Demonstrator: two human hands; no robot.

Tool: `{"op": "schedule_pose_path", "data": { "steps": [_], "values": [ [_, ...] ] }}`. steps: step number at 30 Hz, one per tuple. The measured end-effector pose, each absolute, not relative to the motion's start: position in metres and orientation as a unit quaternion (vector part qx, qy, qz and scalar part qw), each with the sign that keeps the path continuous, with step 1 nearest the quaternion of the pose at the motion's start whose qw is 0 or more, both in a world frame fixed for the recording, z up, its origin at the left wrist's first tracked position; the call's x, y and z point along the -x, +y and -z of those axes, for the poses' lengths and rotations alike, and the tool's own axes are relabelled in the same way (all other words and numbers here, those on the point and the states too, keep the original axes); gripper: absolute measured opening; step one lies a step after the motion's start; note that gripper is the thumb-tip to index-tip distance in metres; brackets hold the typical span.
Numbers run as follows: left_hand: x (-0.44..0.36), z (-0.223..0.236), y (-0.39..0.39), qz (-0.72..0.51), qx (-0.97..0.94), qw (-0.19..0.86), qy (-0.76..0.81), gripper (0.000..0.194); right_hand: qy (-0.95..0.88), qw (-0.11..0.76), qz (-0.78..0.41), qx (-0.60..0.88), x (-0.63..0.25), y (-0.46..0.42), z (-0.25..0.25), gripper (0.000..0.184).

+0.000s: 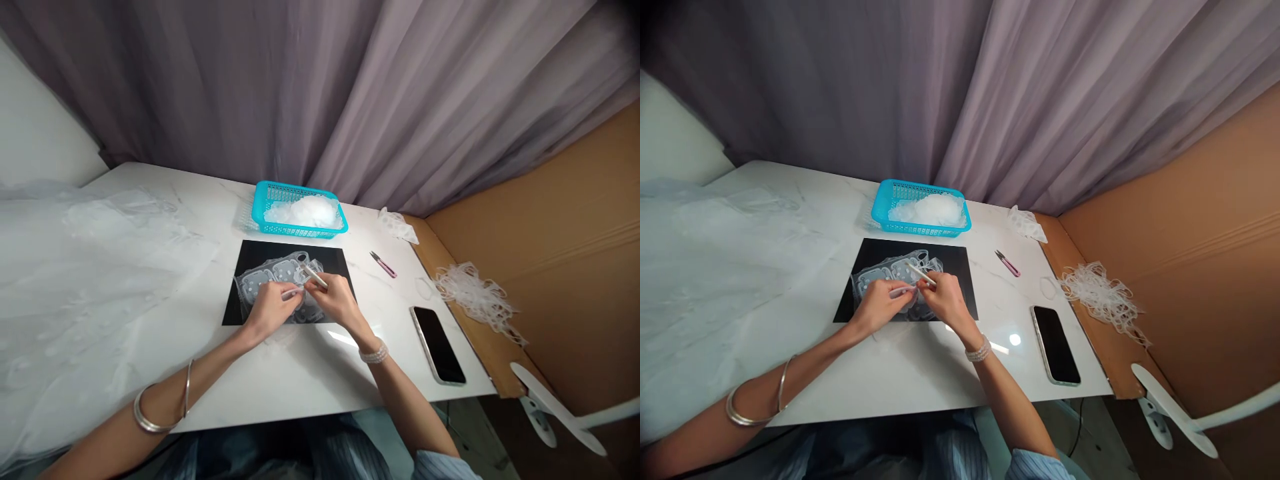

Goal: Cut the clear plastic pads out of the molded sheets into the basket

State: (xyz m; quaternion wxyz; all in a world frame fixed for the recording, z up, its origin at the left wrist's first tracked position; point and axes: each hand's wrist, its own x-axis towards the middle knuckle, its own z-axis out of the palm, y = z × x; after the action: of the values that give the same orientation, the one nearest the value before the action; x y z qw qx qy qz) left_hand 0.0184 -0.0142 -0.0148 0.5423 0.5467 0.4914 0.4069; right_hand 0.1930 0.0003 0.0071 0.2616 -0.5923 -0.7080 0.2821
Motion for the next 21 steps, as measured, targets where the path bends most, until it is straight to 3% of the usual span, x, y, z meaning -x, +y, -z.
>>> {"op": "schedule_pose_path", "data": {
  "steps": [4, 13, 21],
  "values": [
    [-0.015, 0.010, -0.015, -0.437, -0.523, 0.544, 0.488, 0.020, -0.648, 0.311, -0.233, 0.656, -0.218, 0.015, 0.004, 0.024],
    [-0.013, 0.000, -0.013, -0.409, -0.462, 0.699, 0.363, 0.041, -0.606, 0.358, -0.198, 0.682, -0.262, 0.021, -0.015, 0.032],
    [-0.011, -0.004, -0.011, -0.448, -0.391, 0.735, 0.325, 0.034, -0.570, 0.370, -0.553, 0.482, -0.196, -0.009, -0.029, 0.034]
  ]
}}
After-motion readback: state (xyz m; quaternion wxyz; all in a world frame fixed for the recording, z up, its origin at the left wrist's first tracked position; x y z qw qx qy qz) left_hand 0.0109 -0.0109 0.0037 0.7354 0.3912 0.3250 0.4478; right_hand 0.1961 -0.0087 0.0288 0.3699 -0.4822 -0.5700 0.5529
